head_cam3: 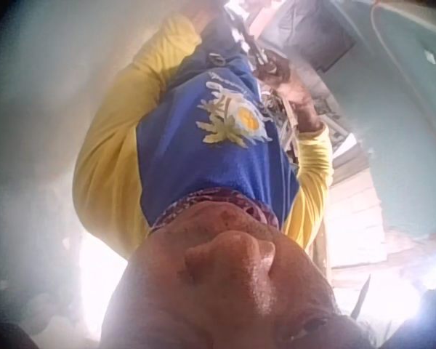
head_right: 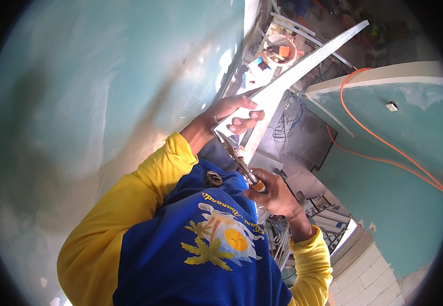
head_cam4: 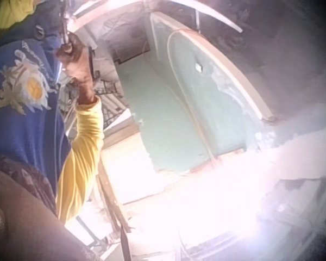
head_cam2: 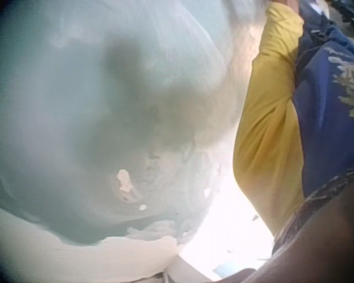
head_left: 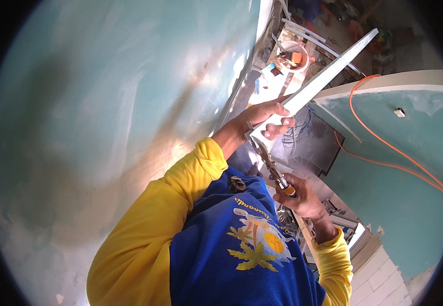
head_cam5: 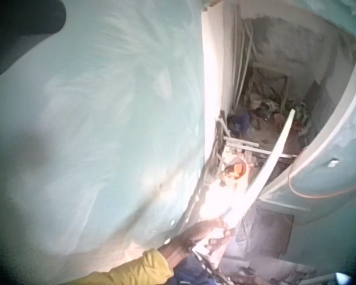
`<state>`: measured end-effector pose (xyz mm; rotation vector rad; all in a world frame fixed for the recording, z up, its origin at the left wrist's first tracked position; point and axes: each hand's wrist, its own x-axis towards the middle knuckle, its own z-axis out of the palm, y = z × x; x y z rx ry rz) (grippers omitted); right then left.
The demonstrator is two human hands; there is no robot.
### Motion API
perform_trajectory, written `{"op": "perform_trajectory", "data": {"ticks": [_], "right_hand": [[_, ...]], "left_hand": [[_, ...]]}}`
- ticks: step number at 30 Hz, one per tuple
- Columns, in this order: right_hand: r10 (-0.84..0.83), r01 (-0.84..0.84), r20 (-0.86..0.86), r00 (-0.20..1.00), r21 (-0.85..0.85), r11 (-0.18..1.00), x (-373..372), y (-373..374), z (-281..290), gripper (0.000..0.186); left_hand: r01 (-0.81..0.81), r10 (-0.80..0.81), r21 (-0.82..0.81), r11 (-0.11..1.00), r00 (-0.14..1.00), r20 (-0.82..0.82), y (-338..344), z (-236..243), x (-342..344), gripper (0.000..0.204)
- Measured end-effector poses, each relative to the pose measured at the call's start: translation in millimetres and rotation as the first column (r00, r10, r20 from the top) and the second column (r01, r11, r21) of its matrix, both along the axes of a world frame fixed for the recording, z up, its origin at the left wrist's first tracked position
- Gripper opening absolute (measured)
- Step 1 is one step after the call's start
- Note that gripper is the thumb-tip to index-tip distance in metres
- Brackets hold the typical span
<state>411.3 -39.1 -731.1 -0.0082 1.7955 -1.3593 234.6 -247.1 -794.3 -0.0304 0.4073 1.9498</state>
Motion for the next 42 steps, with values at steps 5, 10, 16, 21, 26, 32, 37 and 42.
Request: {"op": "perform_trajectory", "data": {"ticks": [5,10,16,21,26,32,37,42], "right_hand": [[-0.055,0.054,-0.066,0.996,-0.013,0.998,-1,-3,2,0.051],[-0.066,0.063,-0.053,0.996,-0.063,0.996,-9,-5,9,0.045],[-0.039,0.039,-0.036,0.999,-0.001,0.999,-13,-5,17,0.033],[-0.071,0.081,-0.172,0.983,0.057,0.995,-6,-8,14,0.033],[-0.008,0.065,-0.274,0.962,0.201,0.977,0,-17,28,0.038],[-0.081,0.148,-0.437,0.896,0.121,0.982,44,-12,18,0.064],[-0.196,0.227,-0.215,0.957,0.128,0.966,60,-21,17,0.064],[-0.162,0.190,-0.177,0.971,0.158,0.969,50,-25,27,0.061]], "left_hand": [[-0.010,0.011,0.021,1.000,0.999,-0.048,0,4,-2,0.066],[-0.008,0.009,0.013,1.000,0.994,-0.108,-1,9,-6,0.070],[-0.016,0.014,-0.012,1.000,0.993,-0.117,-1,16,-4,0.072],[-0.003,0.007,0.028,1.000,0.990,-0.140,-1,10,-4,0.071],[-0.014,0.011,-0.017,1.000,0.992,-0.126,-1,13,-5,0.057],[-0.060,0.057,-0.035,0.998,0.996,-0.072,1,33,-3,0.049],[-0.056,0.054,-0.011,0.998,0.993,-0.105,2,40,-2,0.038],[-0.039,0.040,0.018,0.999,0.995,-0.094,3,42,-1,0.045]]}}
